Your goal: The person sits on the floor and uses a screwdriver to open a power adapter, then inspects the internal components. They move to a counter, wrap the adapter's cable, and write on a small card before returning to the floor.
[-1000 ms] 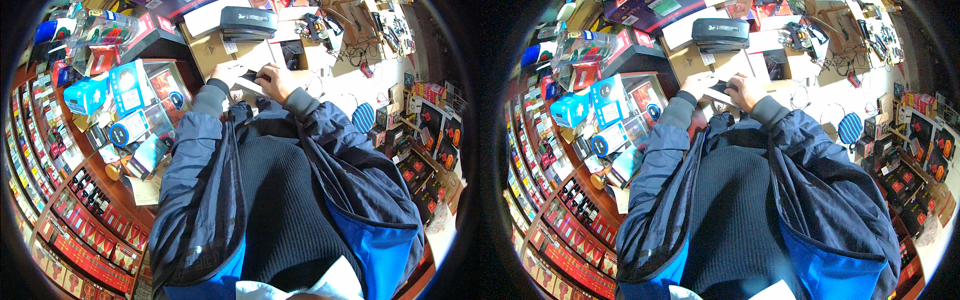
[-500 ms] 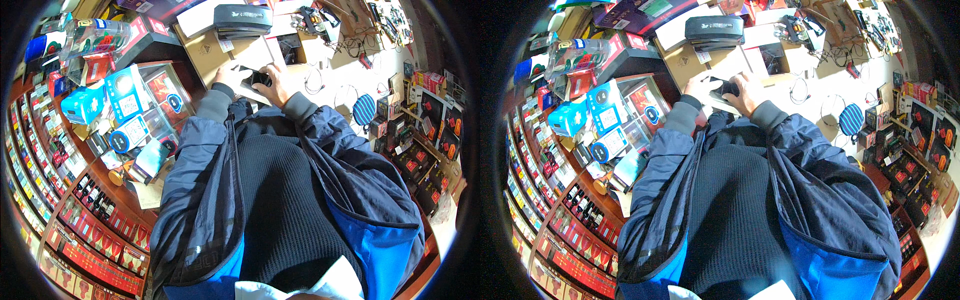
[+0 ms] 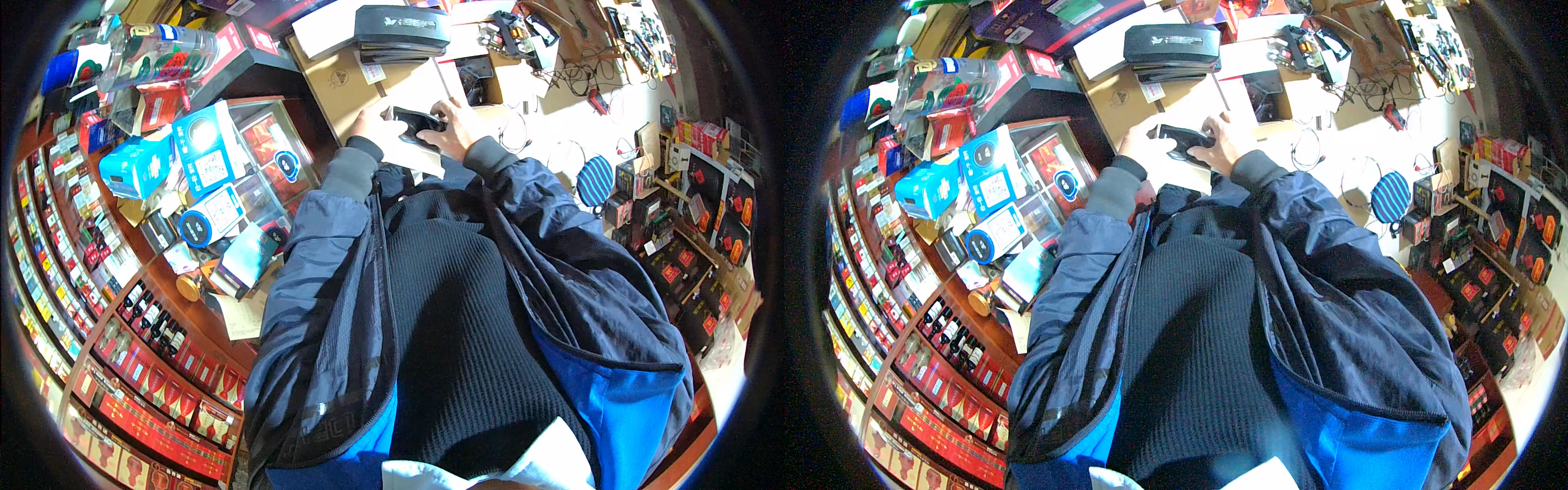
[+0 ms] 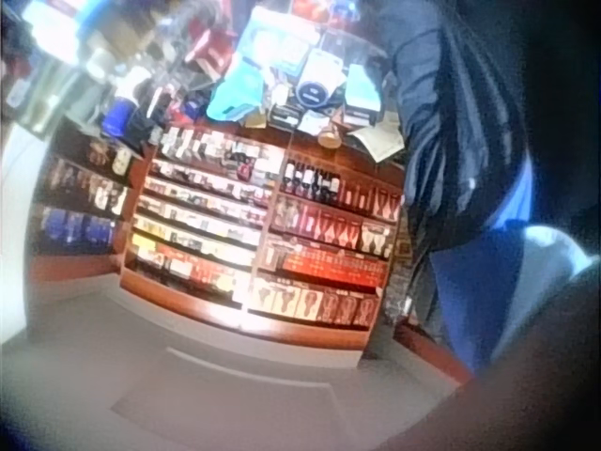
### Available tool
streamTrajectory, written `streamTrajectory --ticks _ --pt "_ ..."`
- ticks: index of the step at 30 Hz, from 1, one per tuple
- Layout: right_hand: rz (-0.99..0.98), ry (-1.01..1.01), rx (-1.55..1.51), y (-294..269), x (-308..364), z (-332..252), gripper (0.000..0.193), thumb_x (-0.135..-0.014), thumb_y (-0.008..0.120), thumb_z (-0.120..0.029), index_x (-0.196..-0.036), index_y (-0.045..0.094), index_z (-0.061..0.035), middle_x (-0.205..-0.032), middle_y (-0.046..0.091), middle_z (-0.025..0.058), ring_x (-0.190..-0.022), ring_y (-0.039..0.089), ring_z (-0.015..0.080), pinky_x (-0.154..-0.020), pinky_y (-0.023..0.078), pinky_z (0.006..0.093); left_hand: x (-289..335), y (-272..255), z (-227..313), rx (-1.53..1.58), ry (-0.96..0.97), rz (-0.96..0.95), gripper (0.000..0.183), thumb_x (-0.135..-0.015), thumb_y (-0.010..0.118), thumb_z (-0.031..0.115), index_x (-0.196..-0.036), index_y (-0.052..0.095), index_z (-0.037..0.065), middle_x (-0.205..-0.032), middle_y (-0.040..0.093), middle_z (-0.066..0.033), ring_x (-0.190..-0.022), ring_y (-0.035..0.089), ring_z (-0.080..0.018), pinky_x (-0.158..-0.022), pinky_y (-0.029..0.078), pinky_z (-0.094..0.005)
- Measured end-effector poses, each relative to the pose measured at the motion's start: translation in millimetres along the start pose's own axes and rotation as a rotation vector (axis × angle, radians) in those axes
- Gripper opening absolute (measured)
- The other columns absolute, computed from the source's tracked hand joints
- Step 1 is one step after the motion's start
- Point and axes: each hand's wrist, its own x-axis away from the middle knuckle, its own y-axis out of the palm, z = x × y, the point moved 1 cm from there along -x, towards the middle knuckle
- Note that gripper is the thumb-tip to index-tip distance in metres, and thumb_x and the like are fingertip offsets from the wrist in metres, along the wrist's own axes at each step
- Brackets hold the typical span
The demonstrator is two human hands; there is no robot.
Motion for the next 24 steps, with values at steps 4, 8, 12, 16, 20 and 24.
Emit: streamTrajectory --ticks 4,8,12,16,20,24 --pt "-0.038 -0.118 -0.332 -14 11 7 0.053 -0.086 0.080 -0.040 -0.124 0.067 -0.0049 -0.110 0.064 0.0143 -0.103 0.062 0.0278 -0.089 0.051 0.0400 -14 -5 -12 -0.245 -0.029 0.091 0.049 -0.079 0.071 -0.002 -0.128 0.070 0.006 -0.111 0.076 -0.0137 -0.100 0.072 -0.0201 -0.091 0.056 -0.0334" --pt "-0.040 -0.076 -0.601 -26 17 5 0.030 -0.093 0.075 -0.021 -0.117 0.071 -0.0046 -0.106 0.064 0.0094 -0.099 0.063 0.0207 -0.089 0.051 0.0331 -17 -9 -11 -0.198 -0.010 0.035 0.048 -0.083 0.071 -0.003 -0.131 0.067 0.004 -0.116 0.076 -0.0140 -0.104 0.072 -0.0203 -0.094 0.056 -0.0334" --pt "0.122 -0.183 -0.303 -25 16 -7 0.015 -0.089 0.076 -0.011 -0.102 0.073 -0.0039 -0.098 0.065 0.0080 -0.090 0.063 0.0203 -0.083 0.052 0.0326 -10 -10 4 -0.070 0.009 -0.056 0.052 -0.087 0.070 -0.002 -0.139 0.062 0.003 -0.124 0.073 -0.0141 -0.109 0.069 -0.0196 -0.096 0.055 -0.0334" --pt "0.189 -0.126 -0.232 -23 17 -11 0.015 -0.087 0.076 -0.010 -0.099 0.072 -0.0025 -0.093 0.066 0.0092 -0.086 0.063 0.0237 -0.077 0.051 0.0348 6 -18 13 -0.001 0.014 -0.071 0.059 -0.090 0.070 0.000 -0.147 0.056 0.006 -0.133 0.068 -0.0142 -0.115 0.065 -0.0175 -0.098 0.053 -0.0314" --pt "0.298 -0.334 -0.015 -27 16 -9 0.016 -0.086 0.076 -0.012 -0.100 0.074 -0.0051 -0.093 0.068 0.0091 -0.087 0.061 0.0261 -0.082 0.049 0.0382 10 -15 2 0.193 -0.023 -0.002 0.059 -0.087 0.071 -0.002 -0.144 0.057 0.005 -0.126 0.070 -0.0115 -0.107 0.066 -0.0170 -0.091 0.056 -0.0314" --pt "0.312 -0.485 0.157 -31 13 -12 0.017 -0.085 0.076 -0.013 -0.101 0.077 -0.0074 -0.098 0.068 0.0073 -0.092 0.059 0.0257 -0.083 0.048 0.0381 2 -12 -15 0.078 -0.106 0.069 0.047 -0.098 0.064 0.006 -0.144 0.060 0.009 -0.123 0.069 -0.0085 -0.098 0.063 -0.0129 -0.085 0.055 -0.0286"
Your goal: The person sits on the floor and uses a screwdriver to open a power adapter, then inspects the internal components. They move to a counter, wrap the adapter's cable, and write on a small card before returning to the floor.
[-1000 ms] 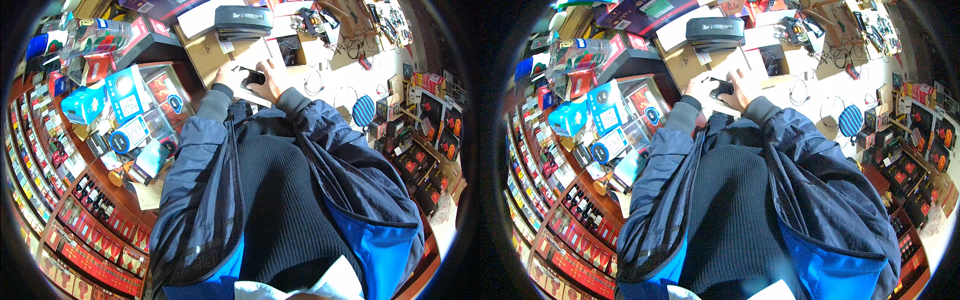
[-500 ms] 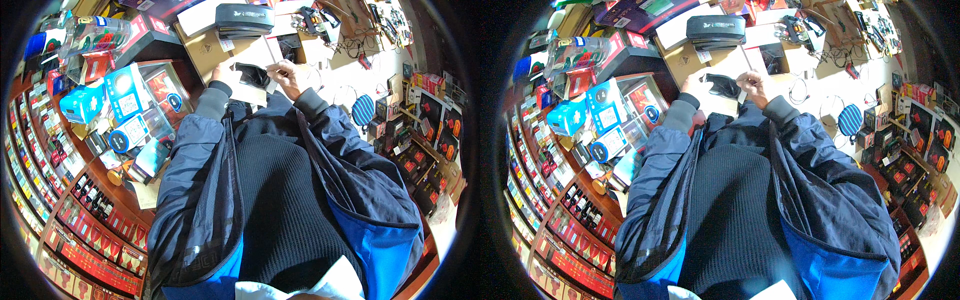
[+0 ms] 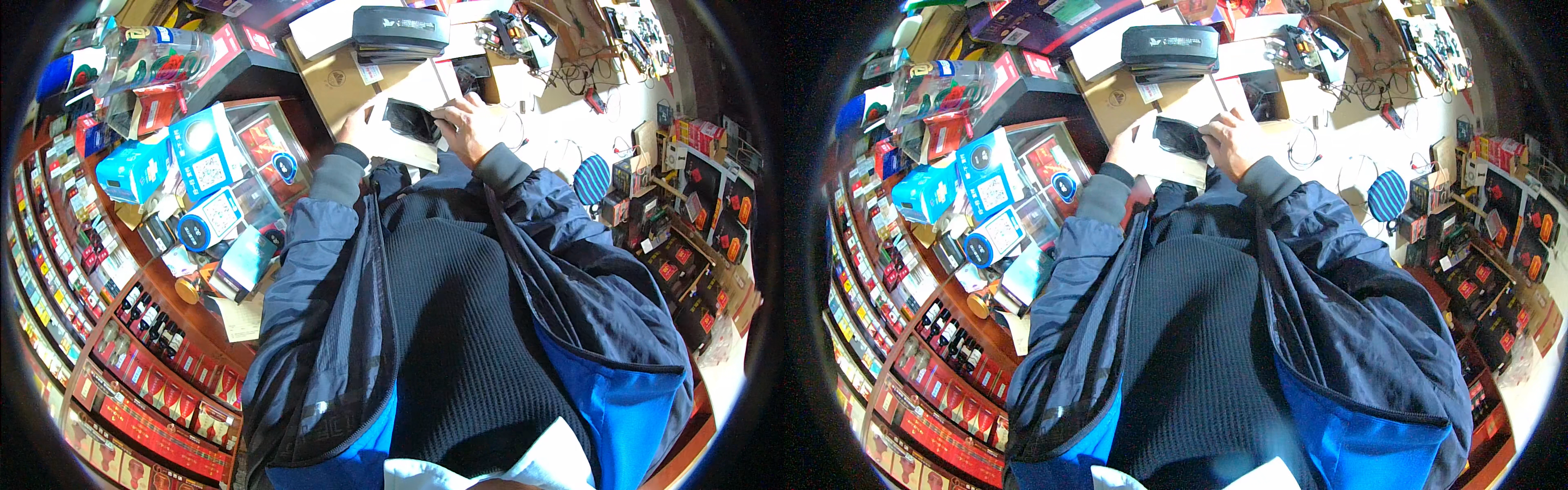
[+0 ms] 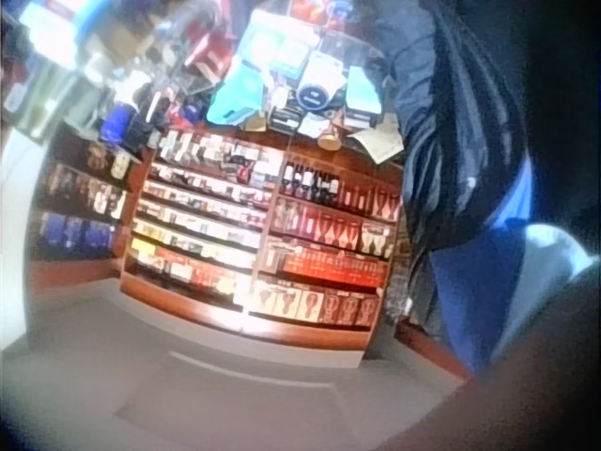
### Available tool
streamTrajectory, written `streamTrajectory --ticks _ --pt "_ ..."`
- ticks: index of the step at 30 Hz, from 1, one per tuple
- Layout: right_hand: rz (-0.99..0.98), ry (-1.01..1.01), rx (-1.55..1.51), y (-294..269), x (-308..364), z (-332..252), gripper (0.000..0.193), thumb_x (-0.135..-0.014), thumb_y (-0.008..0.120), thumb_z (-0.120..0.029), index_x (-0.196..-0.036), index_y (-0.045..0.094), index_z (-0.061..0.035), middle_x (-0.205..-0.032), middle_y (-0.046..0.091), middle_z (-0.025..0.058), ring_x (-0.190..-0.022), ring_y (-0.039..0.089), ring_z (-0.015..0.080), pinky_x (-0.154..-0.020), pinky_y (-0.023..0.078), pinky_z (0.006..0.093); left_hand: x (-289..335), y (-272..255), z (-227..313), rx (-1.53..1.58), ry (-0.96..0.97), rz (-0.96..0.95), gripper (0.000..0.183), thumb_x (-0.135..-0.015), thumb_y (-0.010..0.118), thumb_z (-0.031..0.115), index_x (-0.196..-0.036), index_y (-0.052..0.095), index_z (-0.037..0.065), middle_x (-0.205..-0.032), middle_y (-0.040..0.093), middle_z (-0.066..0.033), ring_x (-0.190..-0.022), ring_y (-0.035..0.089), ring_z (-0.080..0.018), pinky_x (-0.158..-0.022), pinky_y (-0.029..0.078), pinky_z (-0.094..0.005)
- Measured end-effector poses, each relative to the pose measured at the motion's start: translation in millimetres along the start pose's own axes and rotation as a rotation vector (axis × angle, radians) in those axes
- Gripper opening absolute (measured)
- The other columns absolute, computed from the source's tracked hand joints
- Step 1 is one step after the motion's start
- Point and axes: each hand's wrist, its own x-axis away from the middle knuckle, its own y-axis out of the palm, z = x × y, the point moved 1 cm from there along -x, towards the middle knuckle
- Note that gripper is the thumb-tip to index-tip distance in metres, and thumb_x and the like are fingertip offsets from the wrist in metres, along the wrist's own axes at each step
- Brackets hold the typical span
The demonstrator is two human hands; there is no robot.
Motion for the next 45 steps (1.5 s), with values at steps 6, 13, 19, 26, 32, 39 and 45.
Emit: streamTrajectory --ticks 6,13,19,26,32,39,45 --pt "-0.135 0.048 0.133 -10 -1 -12 0.023 -0.085 0.075 -0.011 -0.107 0.078 -0.0087 -0.113 0.065 0.0061 -0.101 0.057 0.0276 -0.086 0.048 0.0406 -1 3 -2 0.002 0.112 0.017 0.044 -0.098 0.062 0.004 -0.141 0.063 0.009 -0.119 0.071 -0.0090 -0.095 0.063 -0.0130 -0.083 0.055 -0.0298" --pt "-0.063 0.058 -0.021 -6 8 -14 0.026 -0.087 0.073 -0.012 -0.112 0.077 -0.0057 -0.119 0.064 0.0105 -0.107 0.057 0.0303 -0.092 0.048 0.0429 12 2 8 -0.011 0.127 0.058 0.050 -0.086 0.071 -0.002 -0.135 0.064 0.003 -0.117 0.074 -0.0125 -0.103 0.068 -0.0179 -0.092 0.054 -0.0323" --pt "-0.179 0.026 0.069 -2 12 -13 0.032 -0.090 0.071 -0.015 -0.120 0.073 -0.0018 -0.137 0.060 0.0174 -0.124 0.055 0.0360 -0.107 0.046 0.0469 5 7 -2 0.068 0.053 0.100 0.042 -0.092 0.068 0.007 -0.134 0.066 0.005 -0.112 0.075 -0.0108 -0.094 0.068 -0.0168 -0.084 0.055 -0.0325" --pt "-0.442 0.184 0.206 24 4 -7 0.052 -0.093 0.059 -0.039 -0.126 0.065 0.0008 -0.150 0.051 0.0233 -0.138 0.046 0.0412 -0.110 0.041 0.0573 -11 3 -3 -0.168 0.029 0.070 0.040 -0.100 0.062 0.016 -0.140 0.064 0.009 -0.111 0.074 -0.0104 -0.089 0.068 -0.0170 -0.083 0.056 -0.0324" --pt "-0.642 0.199 0.164 13 -20 1 0.058 -0.092 0.065 -0.043 -0.127 0.068 0.0028 -0.141 0.059 0.0267 -0.130 0.056 0.0421 -0.114 0.042 0.0485 -10 -1 22 -0.428 0.218 -0.022 0.059 -0.087 0.061 0.005 -0.146 0.055 0.008 -0.124 0.072 -0.0187 -0.106 0.072 -0.0285 -0.100 0.056 -0.0392" --pt "-0.289 0.669 -1.009 -27 31 17 0.068 -0.090 0.075 -0.014 -0.153 0.048 -0.0051 -0.141 0.060 0.0175 -0.115 0.067 0.0239 -0.100 0.055 0.0338 -12 4 13 -0.325 0.074 0.071 0.069 -0.078 0.064 0.002 -0.145 0.060 0.018 -0.124 0.071 -0.0187 -0.110 0.070 -0.0299 -0.098 0.055 -0.0384" --pt "-0.225 0.595 -0.696 46 34 39 0.061 -0.093 0.078 -0.031 -0.146 0.056 -0.0102 -0.127 0.062 0.0177 -0.097 0.069 0.0220 -0.084 0.060 0.0357 -3 3 13 -0.445 0.232 0.033 0.070 -0.089 0.063 0.011 -0.156 0.047 0.021 -0.139 0.063 -0.0220 -0.127 0.063 -0.0332 -0.108 0.049 -0.0400"
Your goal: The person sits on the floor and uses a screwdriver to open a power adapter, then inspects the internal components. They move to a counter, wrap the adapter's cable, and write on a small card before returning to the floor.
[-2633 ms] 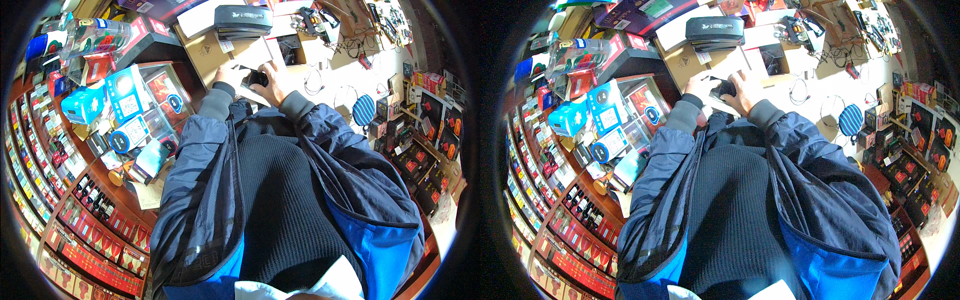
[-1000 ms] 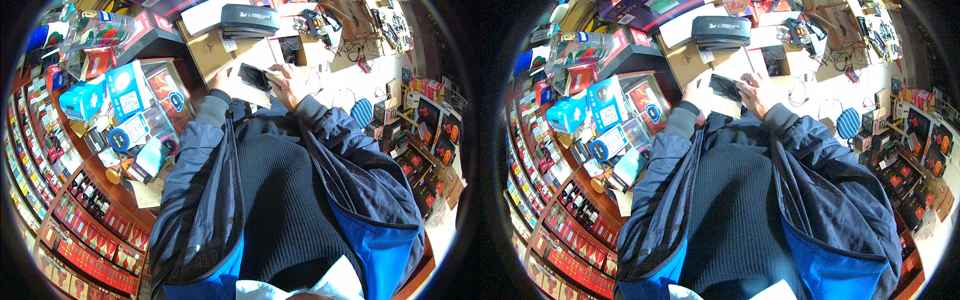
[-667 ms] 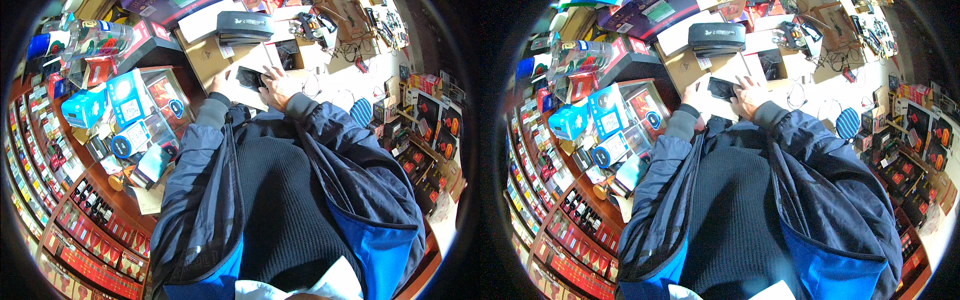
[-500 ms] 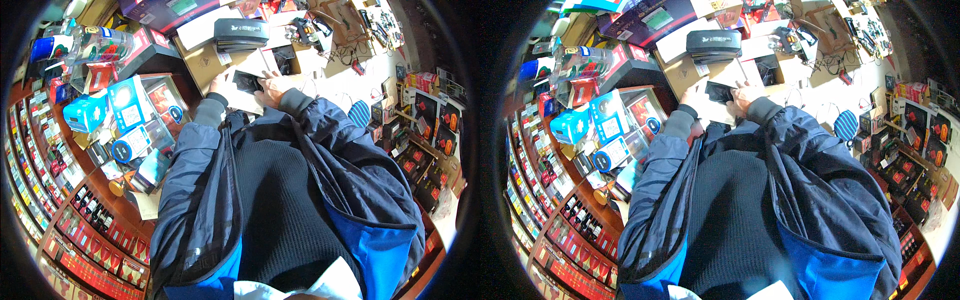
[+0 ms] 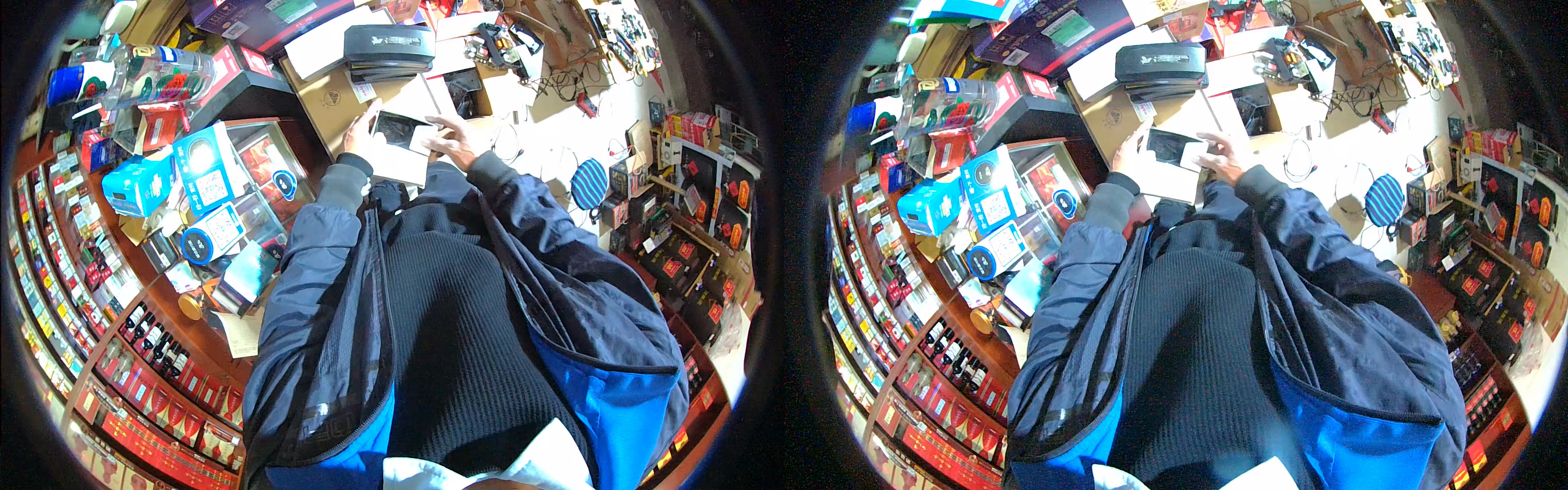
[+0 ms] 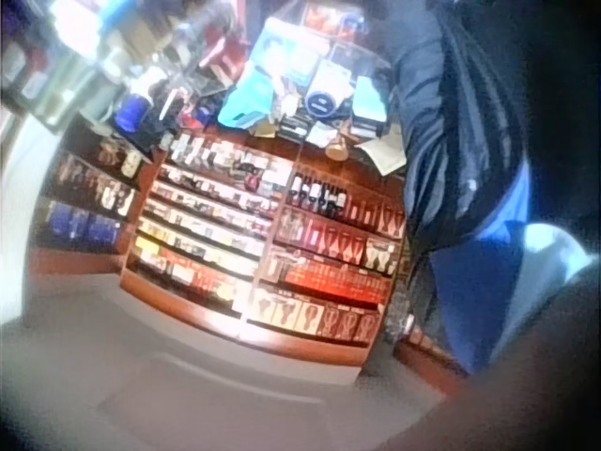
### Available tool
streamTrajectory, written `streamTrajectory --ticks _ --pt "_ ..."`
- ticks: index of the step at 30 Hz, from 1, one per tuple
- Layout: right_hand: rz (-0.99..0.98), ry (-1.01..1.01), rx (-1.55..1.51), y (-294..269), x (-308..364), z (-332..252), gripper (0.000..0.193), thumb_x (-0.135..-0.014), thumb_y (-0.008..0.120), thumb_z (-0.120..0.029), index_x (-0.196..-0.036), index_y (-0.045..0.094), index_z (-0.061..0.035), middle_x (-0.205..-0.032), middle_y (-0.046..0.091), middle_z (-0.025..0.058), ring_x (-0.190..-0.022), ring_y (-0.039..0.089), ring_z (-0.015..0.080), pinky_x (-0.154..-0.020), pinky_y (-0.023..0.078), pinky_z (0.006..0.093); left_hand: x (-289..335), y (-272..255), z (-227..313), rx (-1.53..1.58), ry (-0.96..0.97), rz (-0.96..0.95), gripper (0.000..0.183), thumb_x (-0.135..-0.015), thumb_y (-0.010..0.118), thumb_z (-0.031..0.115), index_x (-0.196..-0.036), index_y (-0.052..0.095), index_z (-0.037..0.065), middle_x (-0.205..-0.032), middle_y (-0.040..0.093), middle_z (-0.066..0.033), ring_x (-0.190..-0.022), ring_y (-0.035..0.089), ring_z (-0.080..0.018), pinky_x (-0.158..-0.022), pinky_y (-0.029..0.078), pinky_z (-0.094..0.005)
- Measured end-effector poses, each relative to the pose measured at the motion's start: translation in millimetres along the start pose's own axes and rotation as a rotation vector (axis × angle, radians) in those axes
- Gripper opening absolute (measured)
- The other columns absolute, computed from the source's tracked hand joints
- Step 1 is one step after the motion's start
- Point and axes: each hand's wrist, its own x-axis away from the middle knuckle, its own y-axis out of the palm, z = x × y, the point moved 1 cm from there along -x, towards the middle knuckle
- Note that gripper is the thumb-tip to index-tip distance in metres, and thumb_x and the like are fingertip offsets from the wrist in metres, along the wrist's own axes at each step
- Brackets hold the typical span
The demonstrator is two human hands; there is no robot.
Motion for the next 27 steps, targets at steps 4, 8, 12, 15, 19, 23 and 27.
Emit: streamTrajectory --ticks 4,8,12,15,19,23,27 --pt "-0.060 0.057 -0.129 11 -12 16 0.059 -0.090 0.077 -0.035 -0.143 0.061 -0.0145 -0.122 0.064 0.0181 -0.106 0.062 0.0282 -0.092 0.054 0.0425 12 -6 -8 0.726 -0.127 -0.160 0.069 -0.095 0.063 0.018 -0.160 0.040 0.013 -0.151 0.053 -0.0187 -0.132 0.058 -0.0293 -0.110 0.046 -0.0370" --pt "0.023 -0.104 -0.017 10 -13 13 0.058 -0.091 0.075 -0.031 -0.145 0.060 -0.0148 -0.128 0.064 0.0224 -0.111 0.063 0.0285 -0.096 0.054 0.0421 9 -3 -20 0.761 0.004 -0.138 0.055 -0.100 0.056 0.013 -0.154 0.048 0.004 -0.150 0.054 -0.0148 -0.130 0.059 -0.0241 -0.107 0.050 -0.0327" --pt "0.043 -0.146 -0.035 11 -1 1 0.062 -0.091 0.076 -0.025 -0.148 0.056 -0.0112 -0.134 0.061 0.0243 -0.115 0.063 0.0294 -0.098 0.054 0.0433 6 13 -36 1.059 -0.219 -0.052 0.049 -0.102 0.052 0.011 -0.150 0.052 0.002 -0.142 0.060 -0.0133 -0.123 0.063 -0.0236 -0.104 0.053 -0.0323" --pt "0.049 -0.123 -0.133 0 26 -13 0.062 -0.096 0.066 -0.014 -0.153 0.046 -0.0088 -0.144 0.052 0.0170 -0.104 0.067 0.0221 -0.088 0.057 0.0341 2 16 -45 0.915 -0.096 0.006 0.045 -0.103 0.051 0.012 -0.148 0.055 0.004 -0.137 0.064 -0.0114 -0.118 0.066 -0.0235 -0.102 0.054 -0.0330" --pt "0.069 -0.193 0.018 -8 45 -36 0.066 -0.086 0.071 -0.012 -0.148 0.047 -0.0085 -0.148 0.048 0.0178 -0.118 0.062 0.0296 -0.095 0.056 0.0411 2 14 -43 1.035 -0.228 -0.015 0.042 -0.105 0.049 0.019 -0.145 0.060 0.009 -0.132 0.067 -0.0092 -0.118 0.066 -0.0231 -0.099 0.056 -0.0385" --pt "0.034 -0.393 0.453 5 46 -52 0.059 -0.083 0.082 -0.027 -0.132 0.059 -0.0042 -0.146 0.046 0.0198 -0.132 0.051 0.0422 -0.108 0.047 0.0522 6 10 -23 1.189 -0.452 -0.013 0.042 -0.105 0.051 0.025 -0.144 0.060 0.012 -0.132 0.066 -0.0094 -0.117 0.067 -0.0245 -0.092 0.059 -0.0437" --pt "0.115 -0.343 0.425 13 28 -57 0.058 -0.088 0.080 -0.027 -0.133 0.058 0.0000 -0.137 0.054 0.0196 -0.121 0.059 0.0383 -0.101 0.052 0.0462 13 4 -14 1.136 -0.386 -0.006 0.046 -0.105 0.053 0.032 -0.147 0.056 0.013 -0.130 0.067 -0.0092 -0.119 0.066 -0.0268 -0.090 0.060 -0.0468"
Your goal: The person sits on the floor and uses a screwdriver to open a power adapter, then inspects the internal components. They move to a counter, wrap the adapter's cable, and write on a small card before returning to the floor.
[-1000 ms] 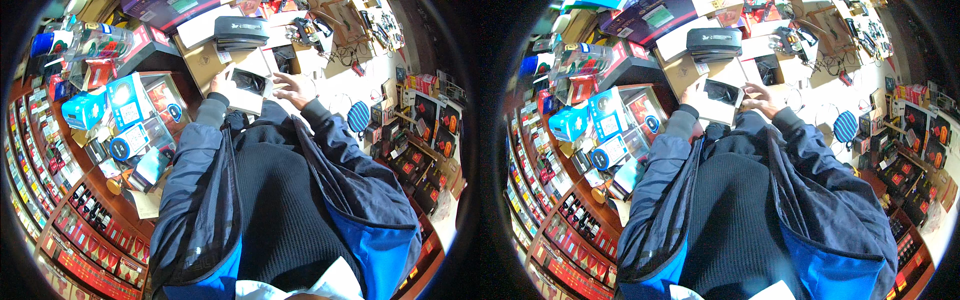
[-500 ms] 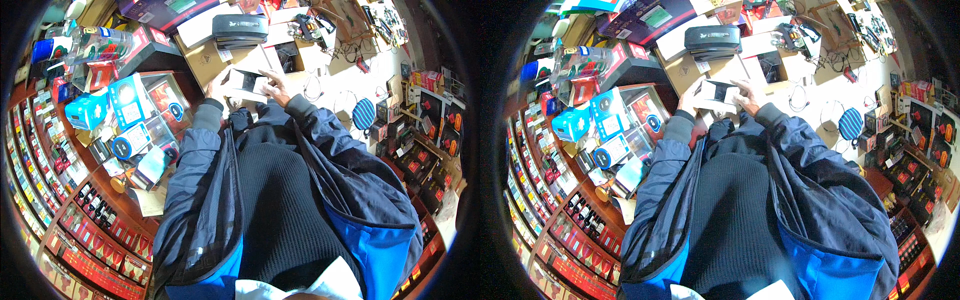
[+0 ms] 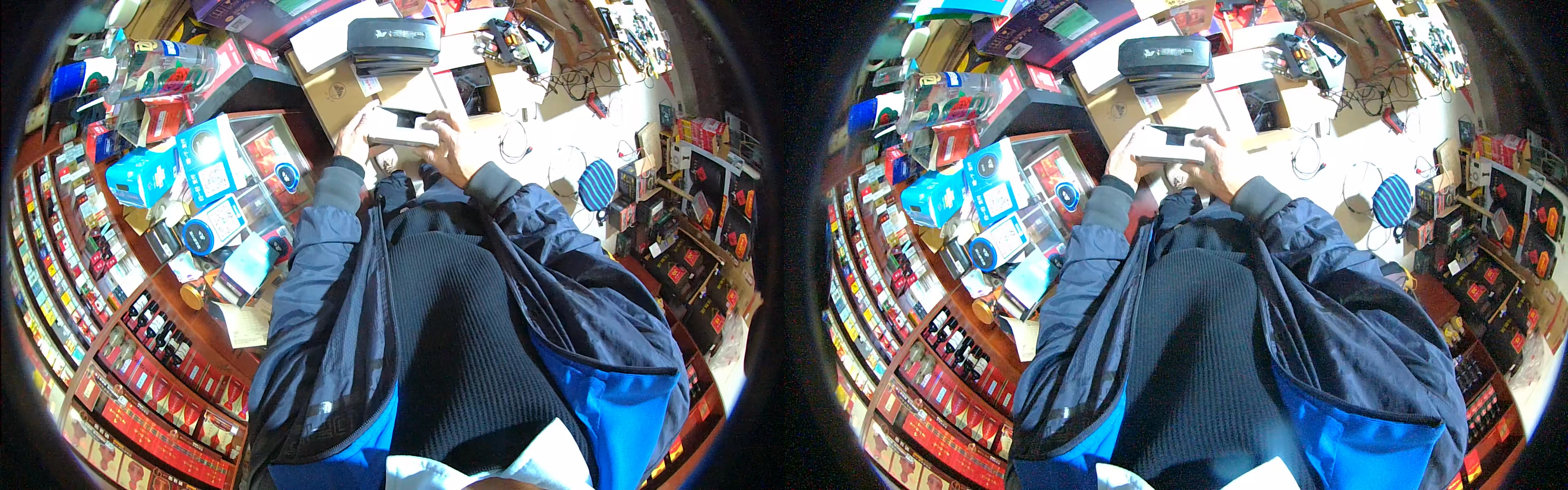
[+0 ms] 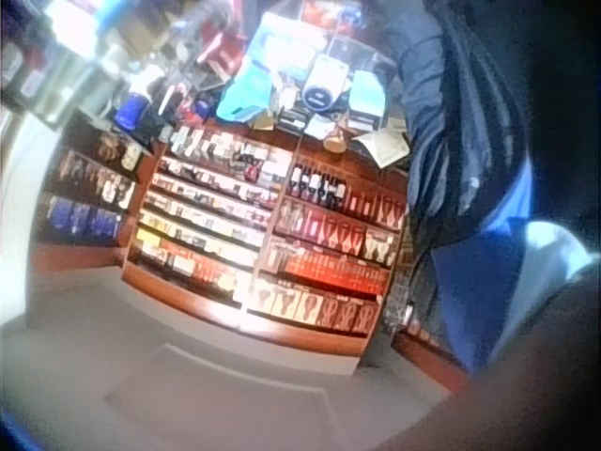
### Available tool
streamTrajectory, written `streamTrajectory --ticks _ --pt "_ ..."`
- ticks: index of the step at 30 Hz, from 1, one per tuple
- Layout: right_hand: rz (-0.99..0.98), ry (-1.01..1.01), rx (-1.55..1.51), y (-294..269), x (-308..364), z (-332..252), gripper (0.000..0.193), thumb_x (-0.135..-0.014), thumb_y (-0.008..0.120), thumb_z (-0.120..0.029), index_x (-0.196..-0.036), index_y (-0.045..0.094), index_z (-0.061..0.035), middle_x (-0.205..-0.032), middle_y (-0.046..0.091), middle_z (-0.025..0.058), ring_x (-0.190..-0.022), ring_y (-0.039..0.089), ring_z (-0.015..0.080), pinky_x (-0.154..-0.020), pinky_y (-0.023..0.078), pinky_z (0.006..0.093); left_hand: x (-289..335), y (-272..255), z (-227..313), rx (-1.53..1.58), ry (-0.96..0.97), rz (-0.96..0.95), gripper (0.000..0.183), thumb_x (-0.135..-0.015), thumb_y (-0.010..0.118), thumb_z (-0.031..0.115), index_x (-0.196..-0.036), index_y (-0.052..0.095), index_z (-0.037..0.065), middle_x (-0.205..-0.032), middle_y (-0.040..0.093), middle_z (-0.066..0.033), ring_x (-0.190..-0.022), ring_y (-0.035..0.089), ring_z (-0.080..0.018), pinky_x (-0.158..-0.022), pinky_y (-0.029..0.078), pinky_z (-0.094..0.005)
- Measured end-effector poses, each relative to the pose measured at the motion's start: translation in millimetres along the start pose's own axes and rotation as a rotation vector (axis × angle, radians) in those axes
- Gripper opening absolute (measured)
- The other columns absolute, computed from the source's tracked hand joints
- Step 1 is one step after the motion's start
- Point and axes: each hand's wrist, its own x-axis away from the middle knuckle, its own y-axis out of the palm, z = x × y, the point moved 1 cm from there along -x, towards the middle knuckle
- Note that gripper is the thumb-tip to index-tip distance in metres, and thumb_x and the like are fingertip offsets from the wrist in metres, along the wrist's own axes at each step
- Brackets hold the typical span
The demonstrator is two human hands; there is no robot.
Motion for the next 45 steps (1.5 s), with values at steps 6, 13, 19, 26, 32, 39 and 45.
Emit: streamTrajectory --ticks 6,13,19,26,32,39,45 --pt "0.136 0.103 -0.215 2 -6 7 0.045 -0.094 0.074 -0.023 -0.134 0.062 -0.0062 -0.123 0.060 0.0206 -0.104 0.063 0.0356 -0.087 0.054 0.0424 -2 -17 -11 -0.934 0.582 -0.113 0.050 -0.106 0.058 0.036 -0.148 0.053 0.010 -0.139 0.061 -0.0132 -0.125 0.063 -0.0271 -0.094 0.061 -0.0471" --pt "0.179 -0.040 -0.098 2 -14 13 0.034 -0.098 0.070 -0.016 -0.131 0.066 -0.0083 -0.119 0.056 0.0174 -0.098 0.063 0.0262 -0.085 0.057 0.0358 3 3 -11 -0.350 0.329 -0.007 0.043 -0.106 0.059 0.019 -0.148 0.054 0.009 -0.137 0.063 -0.0123 -0.120 0.067 -0.0294 -0.089 0.062 -0.0436" --pt "0.176 0.000 -0.054 -2 -15 8 0.029 -0.096 0.073 -0.016 -0.123 0.071 -0.0050 -0.114 0.056 0.0167 -0.096 0.062 0.0261 -0.081 0.055 0.0354 5 5 -5 -0.362 0.318 0.043 0.044 -0.105 0.058 0.017 -0.149 0.055 0.011 -0.139 0.063 -0.0112 -0.118 0.069 -0.0286 -0.089 0.062 -0.0420" --pt "0.186 0.047 -0.094 2 -22 14 0.027 -0.095 0.074 -0.018 -0.119 0.073 -0.0046 -0.107 0.056 0.0138 -0.092 0.061 0.0241 -0.080 0.054 0.0350 -5 1 -12 -0.508 0.420 0.080 0.044 -0.103 0.060 0.011 -0.147 0.058 0.009 -0.136 0.066 -0.0104 -0.116 0.069 -0.0222 -0.088 0.062 -0.0358" --pt "0.166 0.283 -0.411 8 -29 22 0.029 -0.093 0.077 -0.020 -0.117 0.073 -0.0045 -0.107 0.064 0.0102 -0.090 0.064 0.0192 -0.078 0.055 0.0344 -5 8 -5 -0.516 0.401 0.136 0.036 -0.102 0.064 0.019 -0.136 0.068 0.008 -0.128 0.071 -0.0129 -0.116 0.068 -0.0197 -0.101 0.051 -0.0317" --pt "0.110 0.552 -0.817 11 -36 38 0.027 -0.090 0.082 -0.016 -0.111 0.074 -0.0015 -0.094 0.071 0.0071 -0.084 0.068 0.0129 -0.078 0.058 0.0270 -18 5 -9 -0.533 0.417 0.110 0.040 -0.103 0.060 0.009 -0.143 0.061 0.008 -0.129 0.069 -0.0096 -0.109 0.070 -0.0198 -0.085 0.062 -0.0324" --pt "0.088 0.574 -0.771 16 -39 47 0.024 -0.091 0.082 -0.015 -0.109 0.073 -0.0024 -0.094 0.071 0.0073 -0.084 0.068 0.0128 -0.077 0.059 0.0279 -22 6 -5 -0.463 0.294 0.116 0.030 -0.101 0.059 0.006 -0.130 0.068 0.004 -0.121 0.071 -0.0088 -0.104 0.071 -0.0188 -0.087 0.060 -0.0315"
